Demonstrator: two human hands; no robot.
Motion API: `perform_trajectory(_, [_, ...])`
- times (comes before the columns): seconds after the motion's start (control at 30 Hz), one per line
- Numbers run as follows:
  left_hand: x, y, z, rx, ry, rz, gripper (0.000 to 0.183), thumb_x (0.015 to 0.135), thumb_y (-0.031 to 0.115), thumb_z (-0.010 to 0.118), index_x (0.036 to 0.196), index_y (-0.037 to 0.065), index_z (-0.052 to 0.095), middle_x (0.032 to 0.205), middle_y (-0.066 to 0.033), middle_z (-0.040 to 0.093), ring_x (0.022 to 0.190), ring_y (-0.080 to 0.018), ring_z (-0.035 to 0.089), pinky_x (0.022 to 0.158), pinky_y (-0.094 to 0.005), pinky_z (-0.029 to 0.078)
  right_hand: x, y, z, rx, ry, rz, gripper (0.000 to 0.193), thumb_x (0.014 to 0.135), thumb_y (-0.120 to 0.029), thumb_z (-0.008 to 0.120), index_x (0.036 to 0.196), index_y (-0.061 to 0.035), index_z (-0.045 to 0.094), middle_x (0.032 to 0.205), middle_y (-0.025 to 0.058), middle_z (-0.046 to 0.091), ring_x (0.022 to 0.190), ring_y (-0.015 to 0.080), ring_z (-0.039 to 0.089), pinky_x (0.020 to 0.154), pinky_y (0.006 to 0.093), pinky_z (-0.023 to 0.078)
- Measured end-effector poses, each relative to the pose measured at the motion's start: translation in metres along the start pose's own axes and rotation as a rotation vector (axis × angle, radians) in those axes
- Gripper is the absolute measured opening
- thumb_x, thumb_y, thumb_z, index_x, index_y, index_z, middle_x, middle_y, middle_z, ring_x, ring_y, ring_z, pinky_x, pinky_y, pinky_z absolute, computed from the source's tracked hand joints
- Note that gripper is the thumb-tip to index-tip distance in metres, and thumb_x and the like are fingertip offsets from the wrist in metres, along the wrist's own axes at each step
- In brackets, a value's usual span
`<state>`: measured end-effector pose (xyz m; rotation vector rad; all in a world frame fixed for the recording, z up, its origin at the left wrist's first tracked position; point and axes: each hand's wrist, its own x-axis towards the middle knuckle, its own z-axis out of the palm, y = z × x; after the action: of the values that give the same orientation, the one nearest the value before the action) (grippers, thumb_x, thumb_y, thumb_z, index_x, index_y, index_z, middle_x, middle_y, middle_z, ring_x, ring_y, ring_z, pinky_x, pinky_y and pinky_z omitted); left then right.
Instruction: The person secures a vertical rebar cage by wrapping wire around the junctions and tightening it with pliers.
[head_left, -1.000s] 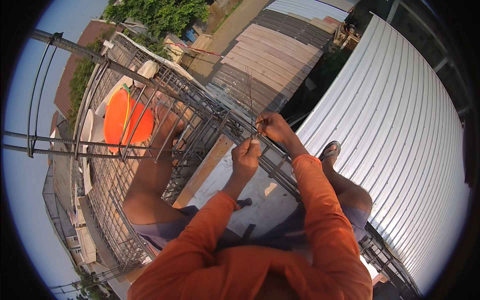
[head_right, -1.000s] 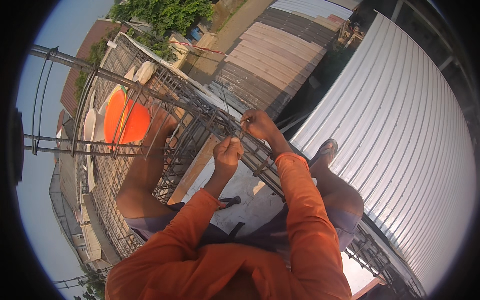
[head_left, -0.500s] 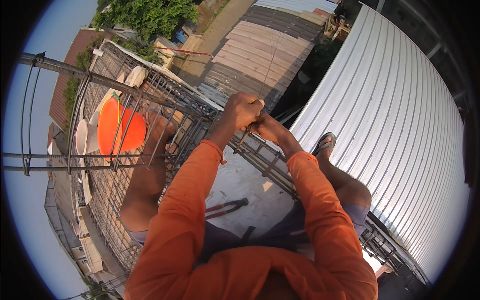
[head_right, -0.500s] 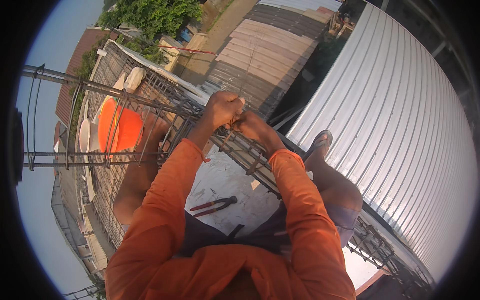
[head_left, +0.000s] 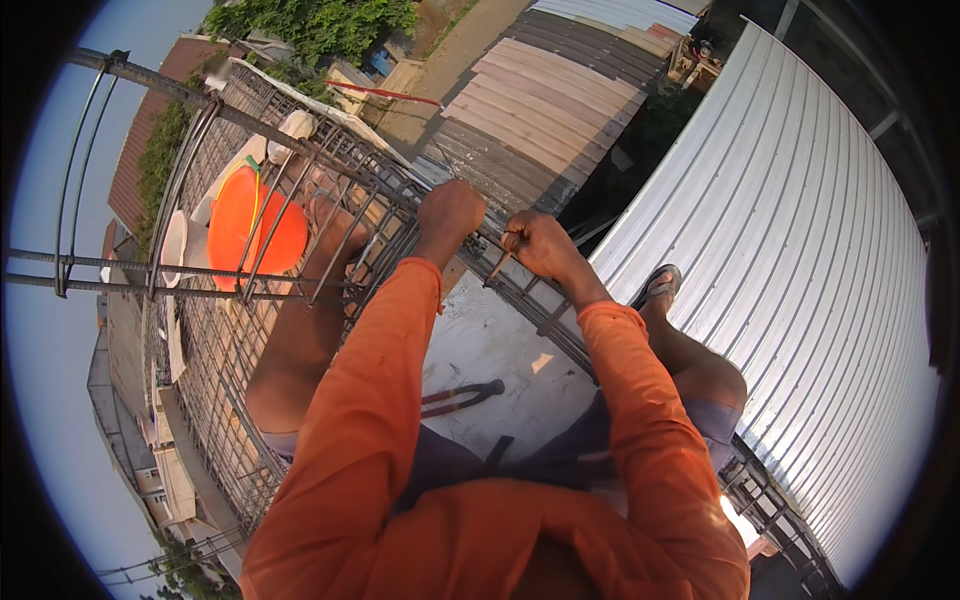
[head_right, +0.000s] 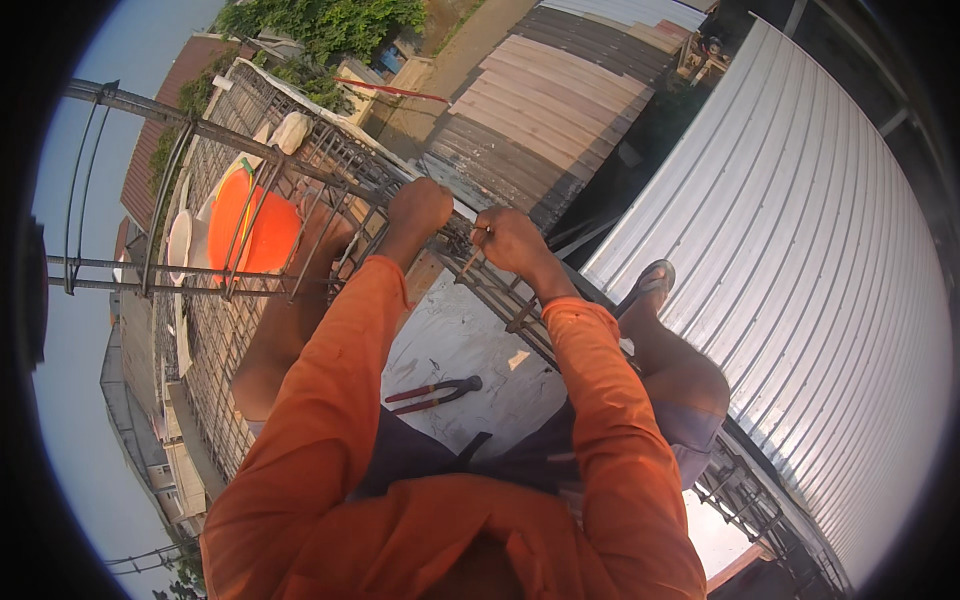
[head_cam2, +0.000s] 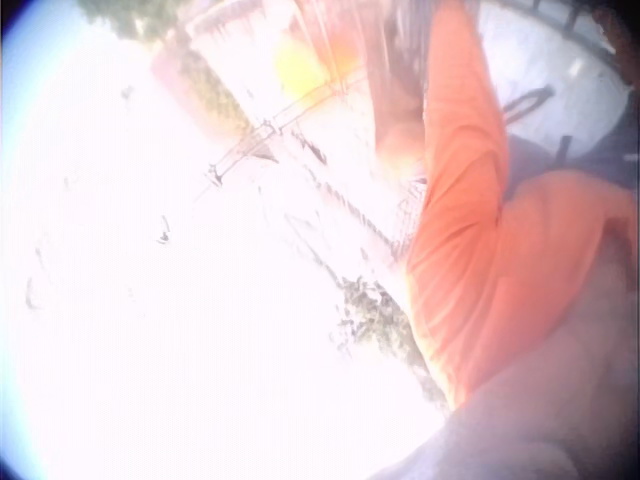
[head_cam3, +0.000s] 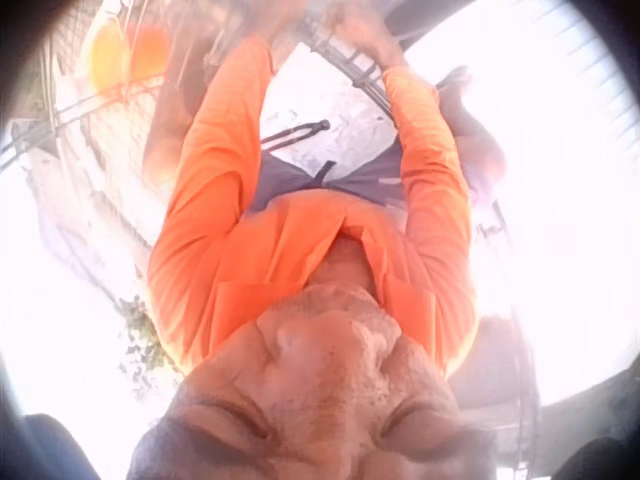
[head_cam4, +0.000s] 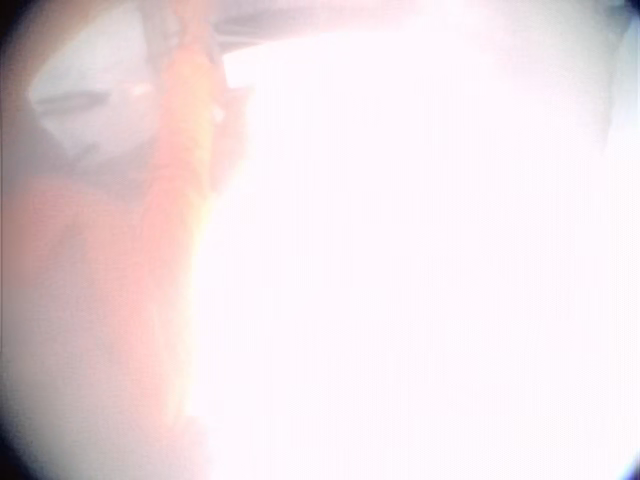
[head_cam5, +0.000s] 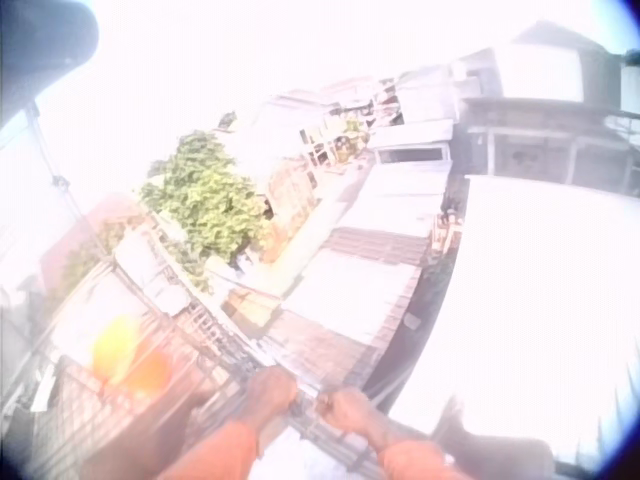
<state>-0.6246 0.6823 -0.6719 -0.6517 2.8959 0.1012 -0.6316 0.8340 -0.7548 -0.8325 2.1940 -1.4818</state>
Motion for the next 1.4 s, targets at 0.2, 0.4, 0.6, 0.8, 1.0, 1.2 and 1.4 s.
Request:
perform_trajectory(0.2, [-0.031,-0.021,0.002,-0.095,0.042,0.113,0.036,0.087,0.032,0.048,0.087,0.001,0.066,0.087,-0.0228,0.065,0.084,-0.0392,0.062,0.071,-0.0456,0.05,-0.004,-0.014,0.002,-0.388,0.13,-0.072,0.025,0.082,-0.026,0.057,0.081,-0.0034,0.067,0.087,0.0177,0.063,0.084,0.0372,0.06,0.076,0.0438,0.047])
perform_trajectory(0.4, [-0.162,-0.078,0.029,-0.023,-0.394,0.241,0.029,0.077,0.026,0.062,0.091,0.001,0.059,0.082,-0.0184,0.064,0.082,-0.0347,0.062,0.071,-0.0442,0.048,-0.008,0.0,0.009,-0.153,0.131,-0.086,0.026,0.084,-0.025,0.056,0.086,-0.0005,0.064,0.086,0.0169,0.063,0.086,0.0365,0.06,0.078,0.0391,0.046])
perform_trajectory(0.6, [-0.232,-0.117,0.111,0.307,-0.705,0.264,0.059,0.059,0.033,0.081,0.1,0.002,0.052,0.098,-0.0167,0.061,0.093,-0.0322,0.059,0.075,-0.0407,0.05,-0.013,0.015,0.001,0.216,0.028,0.041,0.025,0.088,-0.024,0.057,0.091,-0.0007,0.064,0.081,0.012,0.062,0.077,0.0202,0.057,0.073,0.0317,0.044])
perform_trajectory(0.8, [-0.221,-0.126,0.098,0.238,-0.649,0.425,0.035,0.069,0.024,0.065,0.096,0.004,0.056,0.086,-0.0158,0.063,0.082,-0.0329,0.063,0.072,-0.0429,0.049,-0.021,0.003,-0.006,0.178,0.035,0.041,0.024,0.089,-0.019,0.053,0.099,-0.0006,0.064,0.086,0.0135,0.066,0.081,0.0235,0.06,0.077,0.0311,0.045])
perform_trajectory(1.0, [-0.198,-0.09,0.031,0.055,-0.607,0.368,0.035,0.069,0.024,0.062,0.095,0.002,0.054,0.084,-0.0198,0.063,0.082,-0.0372,0.061,0.073,-0.0462,0.047,-0.036,-0.025,-0.044,0.095,0.271,0.023,0.027,0.079,-0.011,0.054,0.102,-0.0009,0.062,0.085,0.0141,0.062,0.079,0.0255,0.058,0.075,0.0321,0.045])
perform_trajectory(1.2, [-0.151,-0.054,-0.075,0.117,-0.357,0.535,0.032,0.069,0.025,0.063,0.089,0.0,0.058,0.084,-0.0186,0.064,0.078,-0.0368,0.061,0.069,-0.0443,0.048,-0.067,-0.143,-0.03,-0.072,-0.266,-0.36,0.051,0.068,-0.008,0.066,0.116,-0.0055,0.051,0.103,0.0115,0.049,0.09,0.0305,0.056,0.077,0.0355,0.046])
perform_trajectory(1.4, [-0.114,-0.037,-0.115,0.106,-0.455,0.643,0.037,0.069,0.031,0.066,0.091,0.001,0.062,0.085,-0.0146,0.065,0.077,-0.0312,0.063,0.068,-0.0406,0.048,-0.074,-0.137,-0.013,0.013,-0.104,-0.348,0.066,0.068,-0.017,0.072,0.126,-0.0084,0.042,0.115,0.0151,0.049,0.103,0.0368,0.054,0.084,0.0422,0.046])
